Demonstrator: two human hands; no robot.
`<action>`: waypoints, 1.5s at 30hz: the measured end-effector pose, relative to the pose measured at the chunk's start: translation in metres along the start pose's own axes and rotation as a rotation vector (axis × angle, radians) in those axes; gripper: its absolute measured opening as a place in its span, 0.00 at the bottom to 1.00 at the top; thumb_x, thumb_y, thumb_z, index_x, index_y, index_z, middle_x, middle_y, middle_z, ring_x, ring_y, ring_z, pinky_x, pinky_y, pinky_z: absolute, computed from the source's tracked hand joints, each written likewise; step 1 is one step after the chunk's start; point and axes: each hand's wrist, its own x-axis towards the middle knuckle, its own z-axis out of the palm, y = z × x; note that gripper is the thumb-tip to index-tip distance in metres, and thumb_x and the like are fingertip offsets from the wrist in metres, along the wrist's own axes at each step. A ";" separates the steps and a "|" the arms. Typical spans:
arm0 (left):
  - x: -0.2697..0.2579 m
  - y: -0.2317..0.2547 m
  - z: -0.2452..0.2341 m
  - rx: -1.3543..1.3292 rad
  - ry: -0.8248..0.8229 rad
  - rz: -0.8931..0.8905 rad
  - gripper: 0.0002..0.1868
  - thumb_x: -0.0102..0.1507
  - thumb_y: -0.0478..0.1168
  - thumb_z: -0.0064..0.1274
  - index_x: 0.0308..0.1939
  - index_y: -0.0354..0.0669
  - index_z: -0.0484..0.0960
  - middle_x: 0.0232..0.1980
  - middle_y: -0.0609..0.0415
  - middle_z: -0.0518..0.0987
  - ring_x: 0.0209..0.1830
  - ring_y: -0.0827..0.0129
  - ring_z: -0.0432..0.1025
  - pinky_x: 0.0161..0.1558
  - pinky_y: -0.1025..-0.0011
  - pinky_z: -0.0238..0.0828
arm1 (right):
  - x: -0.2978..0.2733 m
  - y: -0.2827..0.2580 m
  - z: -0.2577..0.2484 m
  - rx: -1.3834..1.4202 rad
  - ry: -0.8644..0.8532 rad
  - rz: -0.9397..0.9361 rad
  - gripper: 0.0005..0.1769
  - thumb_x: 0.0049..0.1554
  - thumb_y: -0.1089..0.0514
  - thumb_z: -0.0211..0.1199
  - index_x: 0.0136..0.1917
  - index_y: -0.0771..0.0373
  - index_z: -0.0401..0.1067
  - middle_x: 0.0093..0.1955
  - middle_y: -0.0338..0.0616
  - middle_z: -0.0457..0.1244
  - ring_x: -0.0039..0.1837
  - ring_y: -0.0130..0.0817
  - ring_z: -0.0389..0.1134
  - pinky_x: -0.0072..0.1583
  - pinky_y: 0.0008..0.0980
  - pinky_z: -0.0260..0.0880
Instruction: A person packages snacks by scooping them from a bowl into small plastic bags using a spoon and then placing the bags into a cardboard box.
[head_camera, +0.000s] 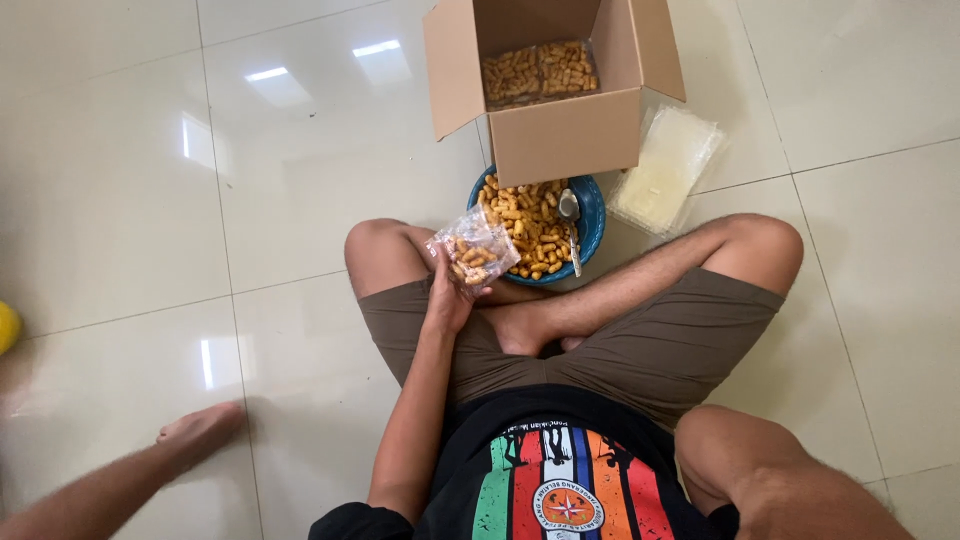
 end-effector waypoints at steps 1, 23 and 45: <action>0.004 -0.003 -0.006 0.011 0.003 0.000 0.41 0.73 0.77 0.47 0.70 0.49 0.83 0.62 0.45 0.89 0.51 0.44 0.88 0.35 0.52 0.95 | 0.006 -0.015 0.006 -0.021 0.014 0.033 0.11 0.56 0.53 0.76 0.47 0.33 0.93 0.56 -0.01 0.88 0.60 0.07 0.89 0.69 0.28 0.75; -0.005 -0.014 -0.012 0.049 -0.071 0.136 0.28 0.71 0.54 0.65 0.65 0.35 0.83 0.57 0.42 0.91 0.48 0.54 0.89 0.37 0.56 0.94 | 0.068 -0.297 0.050 -0.931 0.905 -1.189 0.12 0.66 0.53 0.72 0.42 0.47 0.72 0.40 0.26 0.61 0.41 0.32 0.61 0.54 0.37 0.63; -0.014 -0.014 -0.007 -0.012 -0.023 0.116 0.24 0.66 0.35 0.70 0.66 0.38 0.85 0.58 0.44 0.91 0.52 0.55 0.89 0.55 0.52 0.92 | 0.484 -0.007 0.083 -0.498 0.650 0.188 0.30 0.65 0.28 0.56 0.49 0.50 0.87 0.49 0.50 0.79 0.61 0.60 0.79 0.68 0.54 0.70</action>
